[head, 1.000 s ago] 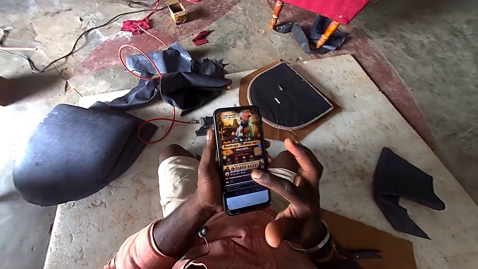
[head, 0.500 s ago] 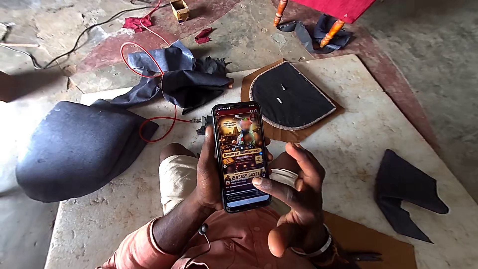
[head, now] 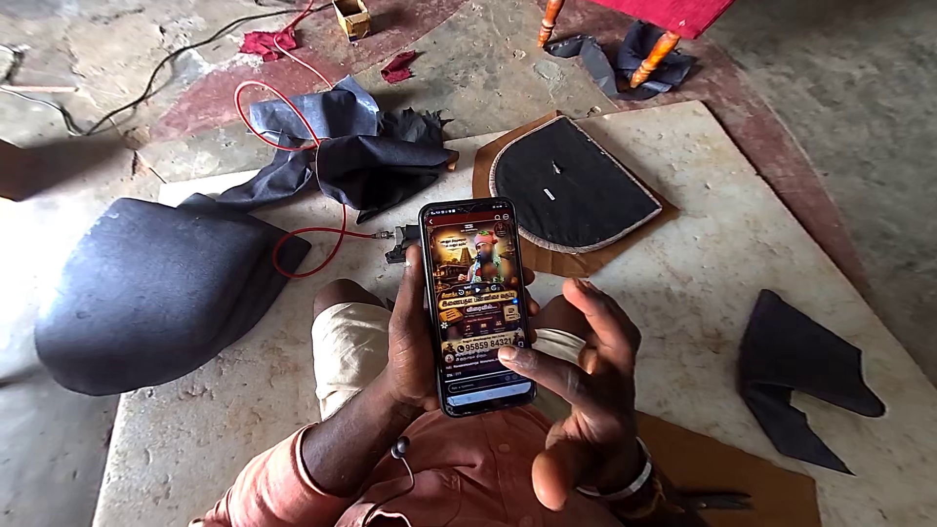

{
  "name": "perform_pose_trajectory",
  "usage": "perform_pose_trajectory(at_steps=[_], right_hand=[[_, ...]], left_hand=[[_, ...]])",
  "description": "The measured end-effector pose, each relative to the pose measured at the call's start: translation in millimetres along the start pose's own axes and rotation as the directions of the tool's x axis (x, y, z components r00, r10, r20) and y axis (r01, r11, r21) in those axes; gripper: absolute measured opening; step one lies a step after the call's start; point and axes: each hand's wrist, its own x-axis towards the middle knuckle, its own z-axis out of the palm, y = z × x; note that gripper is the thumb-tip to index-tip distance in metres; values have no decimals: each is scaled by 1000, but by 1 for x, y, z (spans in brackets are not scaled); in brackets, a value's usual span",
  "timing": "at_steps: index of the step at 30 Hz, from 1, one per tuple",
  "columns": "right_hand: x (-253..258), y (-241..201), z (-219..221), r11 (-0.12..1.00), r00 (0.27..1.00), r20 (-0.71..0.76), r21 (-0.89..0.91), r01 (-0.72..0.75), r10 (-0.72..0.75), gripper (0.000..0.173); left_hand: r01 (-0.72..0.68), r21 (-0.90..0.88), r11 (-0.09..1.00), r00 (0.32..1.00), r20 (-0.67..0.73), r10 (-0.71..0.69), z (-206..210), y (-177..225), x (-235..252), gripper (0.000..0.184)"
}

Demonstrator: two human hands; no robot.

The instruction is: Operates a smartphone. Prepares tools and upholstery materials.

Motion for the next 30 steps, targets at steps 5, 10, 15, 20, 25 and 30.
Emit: perform_pose_trajectory(at_steps=[5, 10, 15, 20, 25, 30], right_hand=[[1, 1, -1, 1000, 1000, -3, 7, 5, -5, 77], [1, 2, -2, 1000, 1000, 0, 10, 9, -9, 78], [-1, 3, -1, 1000, 1000, -13, 7, 13, -13, 78], [-2, 3, -1, 1000, 1000, -14, 6, 14, -14, 77], [-3, 4, -2, 1000, 1000, -16, 10, 10, -10, 78], [-3, 5, -1, 1000, 1000, -19, 7, 14, -14, 77]], left_hand=[[18, 1, 1000, 1000, -10, -18, 0, 0, 1, 79], [4, 19, 1000, 1000, -3, -4, -1, 0, 1, 78], [23, 14, 1000, 999, 38, -23, -1, 0, 2, 78], [15, 21, 1000, 999, 30, -15, -2, -1, 2, 77], [26, 25, 999, 999, 29, -26, -1, -1, 2, 79], [19, 29, 999, 999, 25, -20, -2, -1, 3, 77]])
